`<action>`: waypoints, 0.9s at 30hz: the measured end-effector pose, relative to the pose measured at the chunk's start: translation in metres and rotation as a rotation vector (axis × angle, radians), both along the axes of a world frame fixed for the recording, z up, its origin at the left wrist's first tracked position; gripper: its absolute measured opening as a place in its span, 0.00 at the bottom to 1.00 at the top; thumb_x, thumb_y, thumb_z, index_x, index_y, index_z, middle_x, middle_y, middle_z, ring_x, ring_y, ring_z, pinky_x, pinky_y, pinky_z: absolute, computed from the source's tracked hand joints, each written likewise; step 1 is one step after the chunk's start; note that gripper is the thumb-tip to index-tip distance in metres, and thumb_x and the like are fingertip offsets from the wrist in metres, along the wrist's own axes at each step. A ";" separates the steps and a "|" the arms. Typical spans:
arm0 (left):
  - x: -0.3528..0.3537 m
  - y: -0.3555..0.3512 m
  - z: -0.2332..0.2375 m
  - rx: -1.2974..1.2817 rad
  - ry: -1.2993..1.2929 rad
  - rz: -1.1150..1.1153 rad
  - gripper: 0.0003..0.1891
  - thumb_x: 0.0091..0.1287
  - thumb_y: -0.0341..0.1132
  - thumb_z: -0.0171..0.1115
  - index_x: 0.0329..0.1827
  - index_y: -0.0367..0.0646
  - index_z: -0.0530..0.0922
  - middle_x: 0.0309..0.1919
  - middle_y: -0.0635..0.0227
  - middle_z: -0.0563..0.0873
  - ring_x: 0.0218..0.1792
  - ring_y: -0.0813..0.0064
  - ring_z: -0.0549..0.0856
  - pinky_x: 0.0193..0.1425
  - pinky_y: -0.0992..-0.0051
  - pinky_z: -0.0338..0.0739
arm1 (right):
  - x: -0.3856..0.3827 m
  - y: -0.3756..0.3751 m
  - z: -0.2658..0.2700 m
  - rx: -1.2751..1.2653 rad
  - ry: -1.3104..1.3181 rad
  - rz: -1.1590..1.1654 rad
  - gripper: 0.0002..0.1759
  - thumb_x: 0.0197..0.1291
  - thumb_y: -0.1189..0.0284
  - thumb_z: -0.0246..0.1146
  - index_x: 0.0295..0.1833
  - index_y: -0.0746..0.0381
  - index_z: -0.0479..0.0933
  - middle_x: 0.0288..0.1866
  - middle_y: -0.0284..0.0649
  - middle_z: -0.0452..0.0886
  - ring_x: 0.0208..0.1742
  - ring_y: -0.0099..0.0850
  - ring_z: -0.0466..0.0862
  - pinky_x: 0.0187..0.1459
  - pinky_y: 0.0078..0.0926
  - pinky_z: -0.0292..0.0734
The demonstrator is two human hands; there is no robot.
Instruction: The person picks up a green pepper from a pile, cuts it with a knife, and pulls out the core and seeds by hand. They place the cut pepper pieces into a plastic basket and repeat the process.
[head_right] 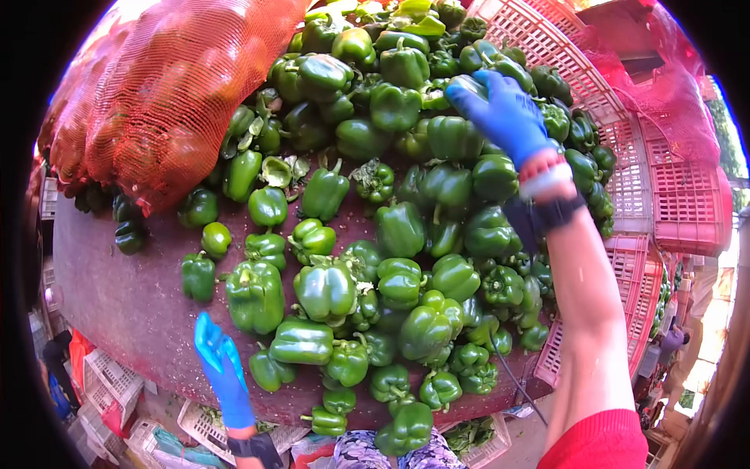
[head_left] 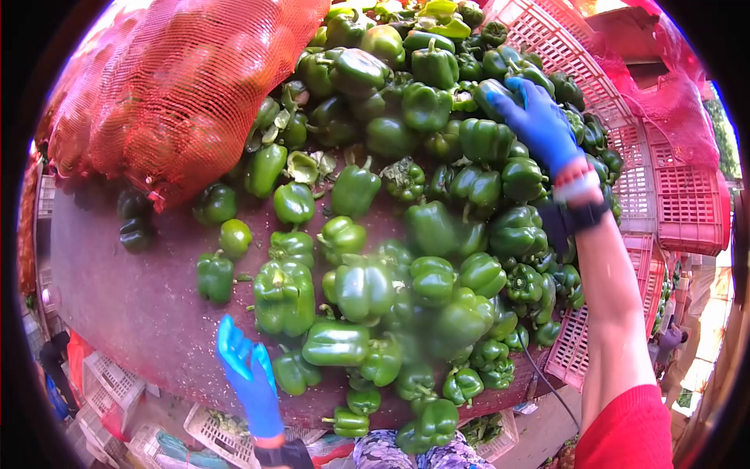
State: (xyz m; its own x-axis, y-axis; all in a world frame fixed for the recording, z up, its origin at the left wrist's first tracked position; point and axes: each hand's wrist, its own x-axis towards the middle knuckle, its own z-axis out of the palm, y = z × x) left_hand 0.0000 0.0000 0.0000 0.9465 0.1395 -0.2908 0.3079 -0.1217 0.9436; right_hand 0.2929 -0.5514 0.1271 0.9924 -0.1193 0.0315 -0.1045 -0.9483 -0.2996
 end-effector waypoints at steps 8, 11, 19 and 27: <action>0.062 -0.057 -0.016 -0.062 0.070 -0.071 0.31 0.75 0.37 0.63 0.79 0.42 0.66 0.71 0.68 0.75 0.69 0.74 0.73 0.76 0.69 0.67 | 0.004 0.008 -0.050 0.083 0.121 -0.368 0.63 0.44 0.35 0.77 0.84 0.46 0.59 0.80 0.60 0.61 0.77 0.59 0.70 0.76 0.50 0.68; 0.060 -0.058 -0.008 -0.020 0.117 -0.063 0.31 0.75 0.37 0.64 0.79 0.42 0.66 0.69 0.69 0.76 0.66 0.75 0.75 0.72 0.71 0.70 | 0.012 0.008 -0.061 0.028 0.070 -0.326 0.57 0.46 0.41 0.77 0.78 0.55 0.64 0.78 0.56 0.67 0.77 0.56 0.72 0.74 0.51 0.70; 0.052 -0.061 -0.028 0.000 0.054 0.021 0.29 0.77 0.37 0.62 0.79 0.43 0.65 0.67 0.68 0.77 0.62 0.76 0.76 0.67 0.72 0.73 | 0.007 0.018 -0.028 -0.093 0.292 -0.185 0.46 0.52 0.43 0.69 0.73 0.57 0.69 0.67 0.55 0.82 0.69 0.53 0.81 0.70 0.50 0.74; 0.048 -0.056 -0.040 0.017 0.052 0.007 0.32 0.79 0.41 0.60 0.82 0.43 0.61 0.71 0.64 0.76 0.68 0.70 0.75 0.75 0.67 0.69 | -0.076 0.040 -0.049 1.000 0.298 0.357 0.28 0.53 0.55 0.72 0.56 0.59 0.81 0.49 0.45 0.88 0.50 0.39 0.87 0.54 0.37 0.81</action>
